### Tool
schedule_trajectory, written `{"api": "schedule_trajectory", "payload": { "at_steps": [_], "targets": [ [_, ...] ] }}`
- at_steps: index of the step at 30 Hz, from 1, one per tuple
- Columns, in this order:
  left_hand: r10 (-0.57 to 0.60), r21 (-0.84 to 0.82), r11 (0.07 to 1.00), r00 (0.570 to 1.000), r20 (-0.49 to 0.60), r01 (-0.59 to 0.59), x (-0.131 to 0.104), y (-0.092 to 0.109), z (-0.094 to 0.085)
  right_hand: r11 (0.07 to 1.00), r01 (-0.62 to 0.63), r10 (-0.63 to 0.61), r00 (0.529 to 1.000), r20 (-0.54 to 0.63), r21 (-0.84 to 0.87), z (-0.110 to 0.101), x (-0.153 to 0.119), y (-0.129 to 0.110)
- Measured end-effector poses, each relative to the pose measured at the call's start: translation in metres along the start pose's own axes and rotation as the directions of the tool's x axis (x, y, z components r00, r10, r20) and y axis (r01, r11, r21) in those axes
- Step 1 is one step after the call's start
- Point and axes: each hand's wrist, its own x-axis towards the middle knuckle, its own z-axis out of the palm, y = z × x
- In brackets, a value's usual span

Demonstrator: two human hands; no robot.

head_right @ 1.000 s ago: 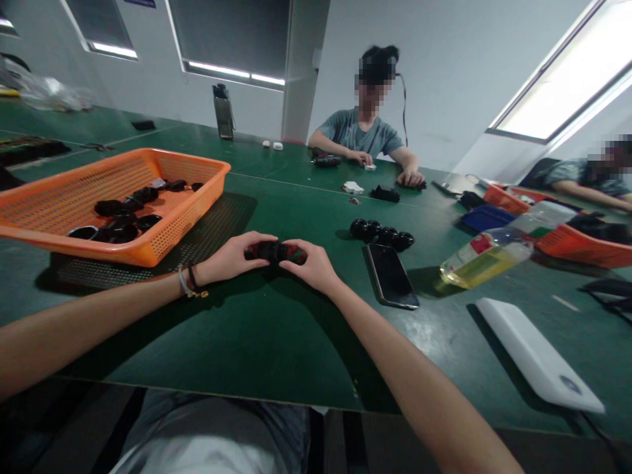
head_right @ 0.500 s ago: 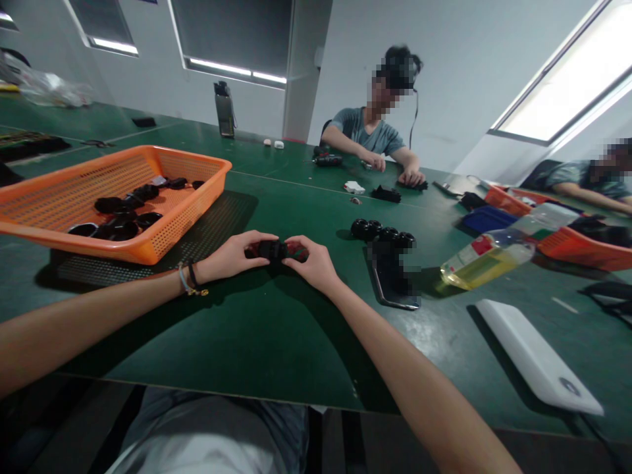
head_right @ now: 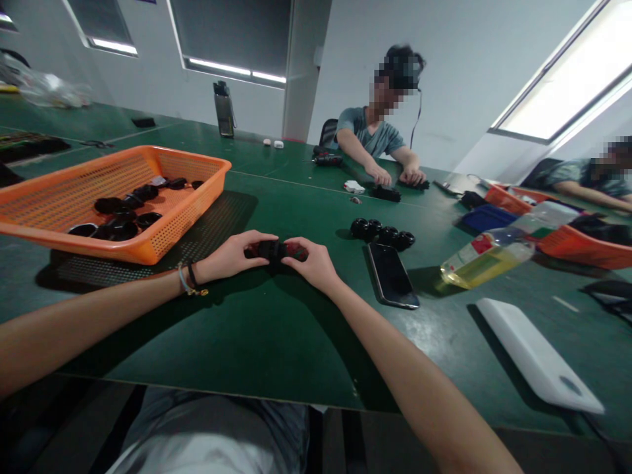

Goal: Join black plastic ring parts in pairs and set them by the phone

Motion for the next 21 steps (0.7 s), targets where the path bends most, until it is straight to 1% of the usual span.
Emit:
{"api": "schedule_trajectory", "payload": {
  "at_steps": [9,21],
  "targets": [
    [0.01,-0.003,1.0,1.0,-0.001,-0.01,-0.0005,-0.0013,0.0004,1.0,-0.022,0.022,1.0,0.005,0.007,-0.0004,0.0,-0.0022],
    [0.001,-0.01,1.0,1.0,0.015,-0.001,-0.0002,0.0005,-0.0011,1.0,-0.011,0.011,1.0,0.006,-0.007,0.0003,0.0,0.0]
  ]
}}
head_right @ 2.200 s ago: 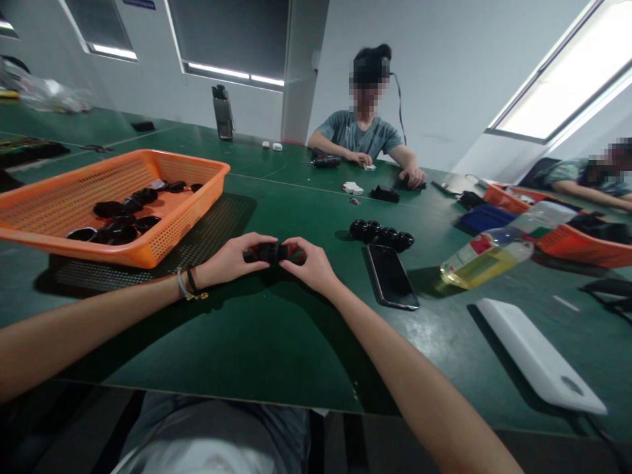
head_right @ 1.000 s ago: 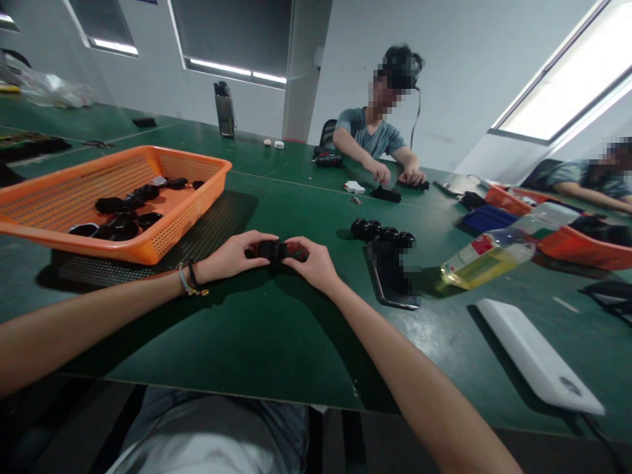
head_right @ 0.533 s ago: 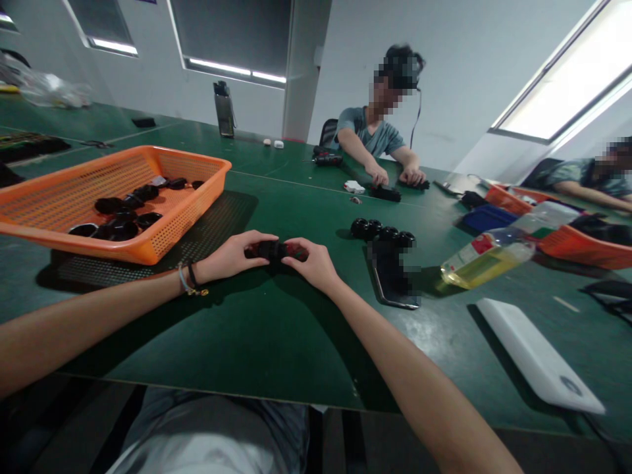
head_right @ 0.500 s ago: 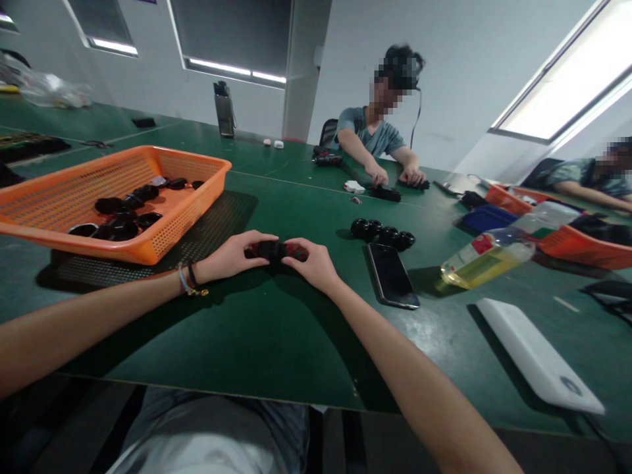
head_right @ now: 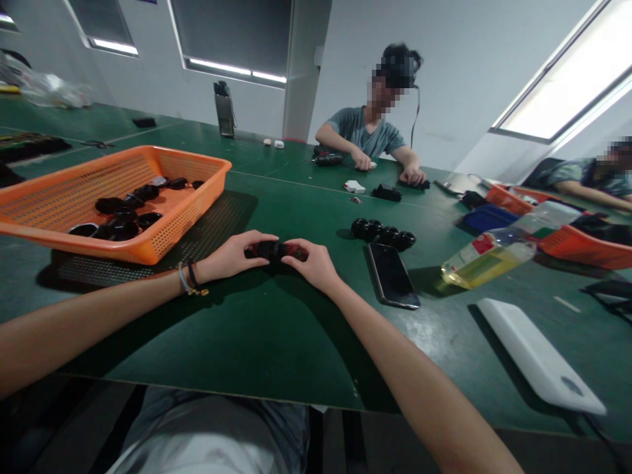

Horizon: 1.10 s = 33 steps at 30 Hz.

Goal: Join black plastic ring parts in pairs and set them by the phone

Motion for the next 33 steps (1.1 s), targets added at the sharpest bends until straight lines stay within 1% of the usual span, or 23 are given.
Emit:
{"api": "schedule_trajectory", "payload": {
  "at_steps": [8,17,26,33],
  "targets": [
    [-0.007,0.012,1.0,1.0,0.006,0.007,0.0001,0.0008,0.0002,1.0,-0.001,0.002,1.0,0.012,-0.006,-0.0009,-0.0006,-0.0008],
    [0.0,0.006,1.0,1.0,0.003,0.0,-0.0001,-0.0007,0.0005,0.997,0.052,-0.053,0.999,-0.013,-0.06,-0.002,-0.0007,-0.0015],
    [0.001,0.018,1.0,1.0,0.005,-0.001,0.0002,-0.0015,0.0007,0.999,0.03,-0.03,0.999,-0.017,0.019,-0.0003,-0.001,-0.001],
    [-0.013,0.023,1.0,1.0,0.01,0.013,-0.0002,0.0009,-0.0003,1.0,0.011,-0.011,1.0,-0.015,0.024,-0.0003,-0.0007,-0.0019]
  ]
}}
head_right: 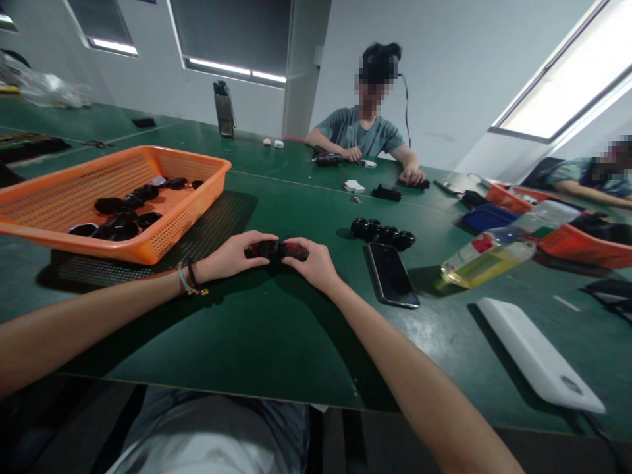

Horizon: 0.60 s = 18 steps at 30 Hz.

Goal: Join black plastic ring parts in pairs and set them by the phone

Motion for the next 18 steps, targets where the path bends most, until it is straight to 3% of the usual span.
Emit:
{"api": "schedule_trajectory", "payload": {
  "at_steps": [18],
  "targets": [
    [0.011,0.007,1.0,1.0,0.0,-0.011,0.0005,-0.0014,0.0009,1.0,-0.008,0.008,1.0,0.002,-0.021,0.0003,0.0002,0.0016]
  ]
}}
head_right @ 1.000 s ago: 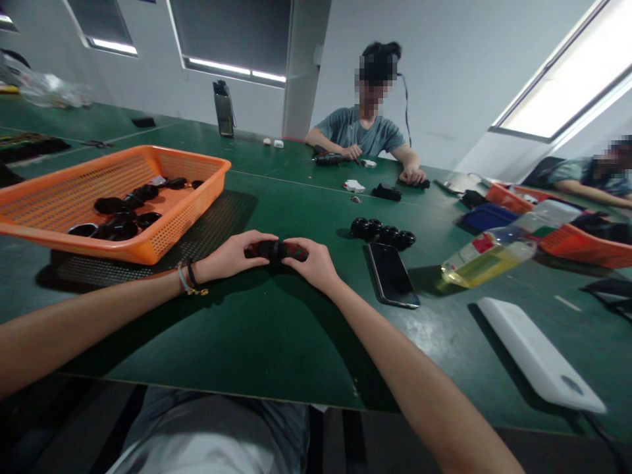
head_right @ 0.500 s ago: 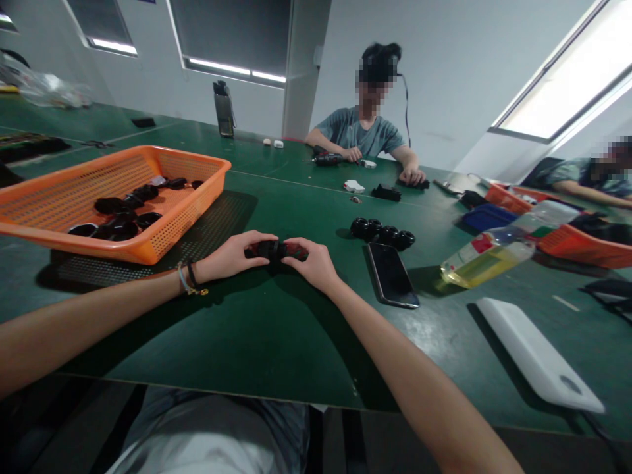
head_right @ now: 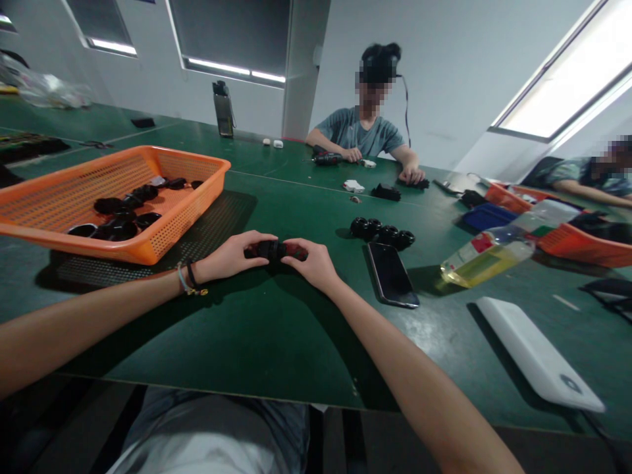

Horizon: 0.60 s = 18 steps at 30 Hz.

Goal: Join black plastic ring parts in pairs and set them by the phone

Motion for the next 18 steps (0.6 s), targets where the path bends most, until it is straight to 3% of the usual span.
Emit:
{"api": "schedule_trajectory", "payload": {
  "at_steps": [18],
  "targets": [
    [0.003,0.011,1.0,1.0,0.003,-0.003,0.0005,-0.0003,0.0005,1.0,-0.021,0.021,1.0,0.0,-0.006,0.0001,0.0007,-0.0009]
  ]
}}
